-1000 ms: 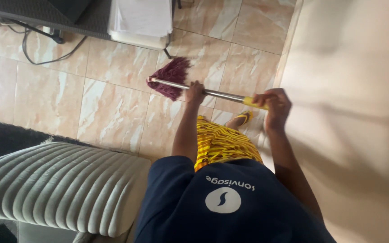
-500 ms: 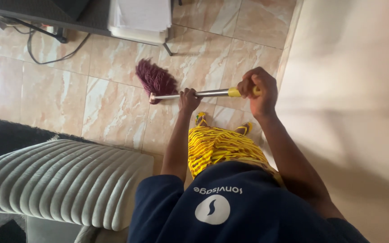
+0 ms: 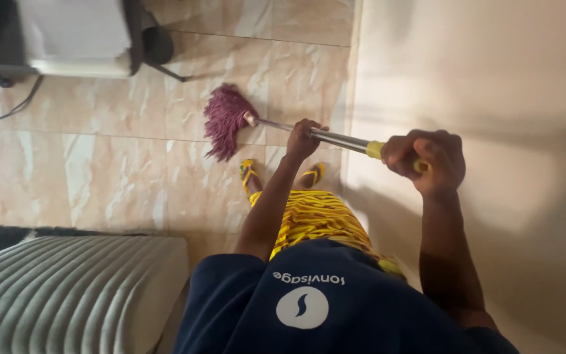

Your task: Mop the tiled floor in a residential environment.

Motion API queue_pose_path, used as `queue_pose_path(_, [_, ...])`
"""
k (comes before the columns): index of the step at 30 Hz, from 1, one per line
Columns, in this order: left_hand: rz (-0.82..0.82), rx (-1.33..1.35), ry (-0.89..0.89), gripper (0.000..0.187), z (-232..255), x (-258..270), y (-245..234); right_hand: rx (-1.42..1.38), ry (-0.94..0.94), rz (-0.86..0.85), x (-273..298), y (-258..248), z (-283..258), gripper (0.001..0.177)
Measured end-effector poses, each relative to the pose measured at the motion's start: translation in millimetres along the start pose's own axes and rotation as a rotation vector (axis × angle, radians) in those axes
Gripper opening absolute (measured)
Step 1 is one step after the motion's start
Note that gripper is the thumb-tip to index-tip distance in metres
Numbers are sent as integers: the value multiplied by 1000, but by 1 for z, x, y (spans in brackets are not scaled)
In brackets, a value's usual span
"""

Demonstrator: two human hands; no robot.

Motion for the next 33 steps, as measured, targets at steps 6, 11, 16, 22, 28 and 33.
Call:
queue_pose_path(6, [-16,171,104,34,22,-14,117,308,-85,72,42,-45,-25,40])
queue_pose_path(11, [66,98,341,42,27,-11,192,600,-330,125,50,-49,-36,43])
queue_pose_path(16, [-337,103,119,46,67,-5,193,465,-267,324,71,-95,-11,43])
queue_pose_path(22, [-560,-119,130,46,83,26,166,486,-453,586,93,-78,-29,33])
queue_pose_path(28, [-825,-383,139,64,69,60,85,-50,-229,937,140,-50,4,52])
queue_pose_path(33, [-885,-488,72,60,23,89,-18,88,-258,957,160,14,58,48])
Point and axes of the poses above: each hand's wrist, its own x-axis away from the middle knuckle, its own y-axis out of the palm, z = x × y, the point moved 1 cm from there along -x, towards the middle knuckle, and after that the axes turned 8 degrees about z, right-handed, at the moved point
